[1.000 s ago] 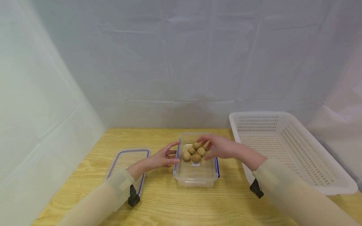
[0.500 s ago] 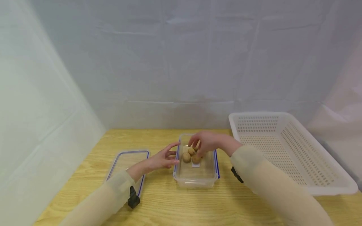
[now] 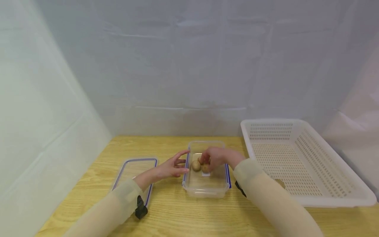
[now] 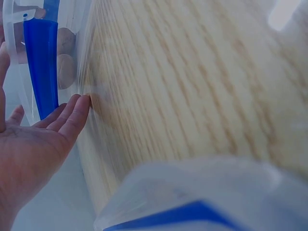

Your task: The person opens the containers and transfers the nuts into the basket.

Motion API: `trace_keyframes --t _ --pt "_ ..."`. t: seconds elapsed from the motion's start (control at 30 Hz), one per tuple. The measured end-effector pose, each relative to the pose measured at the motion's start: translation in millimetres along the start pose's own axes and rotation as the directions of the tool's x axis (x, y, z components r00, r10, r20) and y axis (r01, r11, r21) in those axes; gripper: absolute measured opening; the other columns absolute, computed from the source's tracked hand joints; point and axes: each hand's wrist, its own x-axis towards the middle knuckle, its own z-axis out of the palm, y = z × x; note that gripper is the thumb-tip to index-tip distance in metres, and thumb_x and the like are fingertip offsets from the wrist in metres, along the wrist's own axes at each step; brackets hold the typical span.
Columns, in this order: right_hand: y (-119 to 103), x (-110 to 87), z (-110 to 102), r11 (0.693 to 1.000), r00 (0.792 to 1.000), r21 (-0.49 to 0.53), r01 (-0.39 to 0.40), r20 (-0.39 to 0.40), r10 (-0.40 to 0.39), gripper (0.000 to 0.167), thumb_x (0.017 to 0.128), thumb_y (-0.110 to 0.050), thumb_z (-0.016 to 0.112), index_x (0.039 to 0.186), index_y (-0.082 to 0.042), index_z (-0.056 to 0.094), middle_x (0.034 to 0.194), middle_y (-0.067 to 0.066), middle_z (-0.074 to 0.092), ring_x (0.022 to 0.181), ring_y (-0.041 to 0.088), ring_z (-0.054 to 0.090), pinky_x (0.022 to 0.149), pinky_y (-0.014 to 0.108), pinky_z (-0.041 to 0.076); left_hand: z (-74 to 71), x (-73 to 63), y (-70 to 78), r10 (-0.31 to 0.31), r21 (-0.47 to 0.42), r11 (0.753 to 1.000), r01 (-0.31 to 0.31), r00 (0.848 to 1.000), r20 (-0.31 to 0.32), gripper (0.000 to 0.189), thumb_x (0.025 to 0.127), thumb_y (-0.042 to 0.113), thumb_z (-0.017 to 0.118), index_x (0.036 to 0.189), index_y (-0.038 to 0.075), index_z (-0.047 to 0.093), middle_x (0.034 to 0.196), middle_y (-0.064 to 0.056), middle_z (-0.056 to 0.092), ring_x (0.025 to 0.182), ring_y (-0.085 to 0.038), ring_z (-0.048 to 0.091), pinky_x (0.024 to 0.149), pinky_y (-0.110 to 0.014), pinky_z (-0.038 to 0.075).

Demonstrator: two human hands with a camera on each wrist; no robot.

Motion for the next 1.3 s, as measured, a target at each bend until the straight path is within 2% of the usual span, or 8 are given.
trace_keyframes --t 0.23,0.4,0.6,0.8,0.9,1.13,1.3 --pt "1 2.9 10 1.0 1.0 -0.02 -0.013 0.001 0.013 0.044 0.069 -0.003 0.084 0.11 -0.009 0.069 0.109 0.002 0.063 0.106 0.024 0.056 0.097 0.044 0.042 -0.2 -0.4 0.5 0.015 0.004 1.0 -0.015 1.0 0.003 0.077 0.096 0.013 0.064 0.156 0.015 0.015 0.149 -0.033 0.028 0.131 -0.043 0.04 0.079 -0.041 0.049" --pt "1 6.3 20 1.0 1.0 -0.025 -0.015 0.015 0.016 0.041 0.072 -0.001 0.082 0.111 -0.009 0.069 0.106 0.0 0.064 0.103 0.023 0.057 0.094 0.042 0.044 -0.8 1.3 -0.9 0.02 0.003 1.0 -0.02 1.0 0.012 0.078 0.096 0.014 0.064 0.156 0.014 0.015 0.149 -0.033 0.028 0.13 -0.042 0.041 0.076 -0.038 0.049" --pt "1 10.6 27 0.999 0.999 -0.024 0.023 0.025 -0.022 0.036 0.074 0.003 0.078 0.107 -0.008 0.07 0.103 -0.002 0.064 0.102 0.021 0.057 0.092 0.039 0.045 -1.2 2.5 -1.9 0.009 0.01 1.0 -0.009 1.0 0.01 0.077 0.096 0.015 0.063 0.156 0.016 0.015 0.149 -0.032 0.029 0.13 -0.041 0.042 0.082 -0.043 0.049" --pt "-3 11.0 28 1.0 1.0 -0.022 0.018 0.026 -0.017 0.036 0.074 0.004 0.078 0.106 -0.009 0.07 0.102 -0.002 0.064 0.102 0.021 0.057 0.094 0.041 0.044 -1.2 2.5 -3.0 0.001 0.002 1.0 -0.001 1.0 0.003 0.076 0.096 0.015 0.063 0.156 0.019 0.016 0.149 -0.031 0.029 0.13 -0.042 0.041 0.089 -0.05 0.047" --pt "-5 9.4 24 0.999 0.999 -0.03 0.041 0.031 -0.04 0.037 0.073 0.003 0.077 0.108 -0.008 0.07 0.103 -0.002 0.064 0.102 0.02 0.057 0.094 0.04 0.044 -1.2 2.4 -4.3 0.0 0.001 1.0 0.0 1.0 0.004 0.076 0.096 0.017 0.063 0.156 0.019 0.016 0.149 -0.032 0.028 0.131 -0.043 0.04 0.09 -0.051 0.046" --pt "-6 -0.5 0 0.985 0.984 0.002 0.175 0.021 -0.175 0.034 0.073 0.006 0.075 0.106 0.001 0.07 0.101 0.002 0.066 0.096 0.016 0.059 0.084 0.03 0.049 -0.8 2.8 -5.2 0.003 -0.008 1.0 -0.003 1.0 0.002 0.076 0.096 0.018 0.064 0.156 0.02 0.017 0.149 -0.032 0.028 0.131 -0.043 0.04 0.09 -0.053 0.046" --pt "-4 -12.3 -23 0.985 0.987 0.08 0.155 0.024 -0.158 0.036 0.077 0.004 0.074 0.112 0.003 0.067 0.108 0.005 0.065 0.099 0.019 0.058 0.078 0.029 0.051 0.0 2.1 -3.5 -0.003 -0.016 1.0 0.003 1.0 -0.003 0.076 0.096 0.015 0.063 0.156 0.019 0.016 0.149 -0.032 0.028 0.131 -0.043 0.04 0.09 -0.051 0.046"
